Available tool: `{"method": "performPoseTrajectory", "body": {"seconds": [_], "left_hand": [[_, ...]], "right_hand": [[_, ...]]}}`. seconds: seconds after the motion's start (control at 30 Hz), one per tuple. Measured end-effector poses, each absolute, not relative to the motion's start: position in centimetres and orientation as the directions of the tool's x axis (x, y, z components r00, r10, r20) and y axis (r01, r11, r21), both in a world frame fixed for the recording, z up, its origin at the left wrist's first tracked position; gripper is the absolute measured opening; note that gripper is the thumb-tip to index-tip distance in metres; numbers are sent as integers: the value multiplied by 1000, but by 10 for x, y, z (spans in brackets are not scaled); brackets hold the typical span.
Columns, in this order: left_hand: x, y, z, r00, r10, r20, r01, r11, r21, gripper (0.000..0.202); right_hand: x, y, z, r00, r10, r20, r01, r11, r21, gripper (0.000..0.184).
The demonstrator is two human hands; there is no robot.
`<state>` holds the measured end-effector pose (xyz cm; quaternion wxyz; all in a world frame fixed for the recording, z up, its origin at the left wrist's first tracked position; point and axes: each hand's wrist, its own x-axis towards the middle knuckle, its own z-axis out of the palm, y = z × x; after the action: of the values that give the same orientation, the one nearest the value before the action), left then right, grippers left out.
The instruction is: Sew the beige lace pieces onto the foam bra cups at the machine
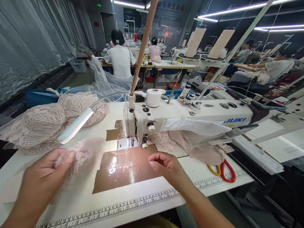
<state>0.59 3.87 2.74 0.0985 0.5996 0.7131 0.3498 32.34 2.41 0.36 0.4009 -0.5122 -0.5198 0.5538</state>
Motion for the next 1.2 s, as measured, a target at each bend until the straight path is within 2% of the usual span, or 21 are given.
{"method": "performPoseTrajectory", "body": {"seconds": [0.07,0.1,0.13,0.23,0.33,0.47,0.53,0.57,0.67,0.7,0.73,0.8,0.87,0.97,1.07,1.2], "left_hand": [[26,53,16,15,937,348,884,-175,433,28],[42,61,7,184,916,357,922,-286,261,31],[59,67,-2,329,894,302,929,-364,66,30],[105,79,-28,464,864,195,884,-465,-45,25],[128,75,-40,513,850,121,858,-506,-87,27],[131,63,-32,546,837,48,836,-539,-105,26],[125,62,-20,556,831,26,831,-554,-50,25],[121,63,-13,570,821,0,821,-570,41,25],[105,72,1,625,777,-73,717,-535,446,36],[100,76,2,636,769,-63,672,-511,536,38],[96,79,-1,638,769,-24,642,-515,567,39],[90,85,-12,642,758,118,619,-603,503,34],[88,88,-28,667,702,250,606,-706,366,32],[90,91,-45,699,632,335,591,-774,227,32],[94,97,-45,717,592,368,573,-801,171,30],[96,109,-41,727,540,425,525,-835,163,29]], "right_hand": [[322,27,9,-160,982,-102,262,-58,-963,13],[320,30,11,-177,981,-81,345,-15,-939,13],[316,33,14,-204,977,-60,421,32,-907,14],[306,45,17,-305,952,-8,617,191,-763,20],[296,57,10,-353,936,-2,767,288,-573,23],[283,62,-9,-445,896,-18,837,408,-365,22],[278,62,-17,-478,878,-15,841,453,-295,24],[276,61,-19,-484,875,-20,846,462,-268,23],[273,59,-20,-473,878,-70,869,452,-203,21],[272,59,-19,-464,882,-84,877,444,-184,22],[272,59,-18,-455,886,-91,884,437,-167,24],[271,59,-19,-433,898,-78,896,420,-144,26],[271,59,-23,-419,907,-43,901,410,-143,25],[270,61,-29,-391,920,-2,909,386,-155,24],[269,65,-32,-355,935,12,923,352,-154,25],[267,71,-31,-329,944,12,937,328,-118,29]]}}
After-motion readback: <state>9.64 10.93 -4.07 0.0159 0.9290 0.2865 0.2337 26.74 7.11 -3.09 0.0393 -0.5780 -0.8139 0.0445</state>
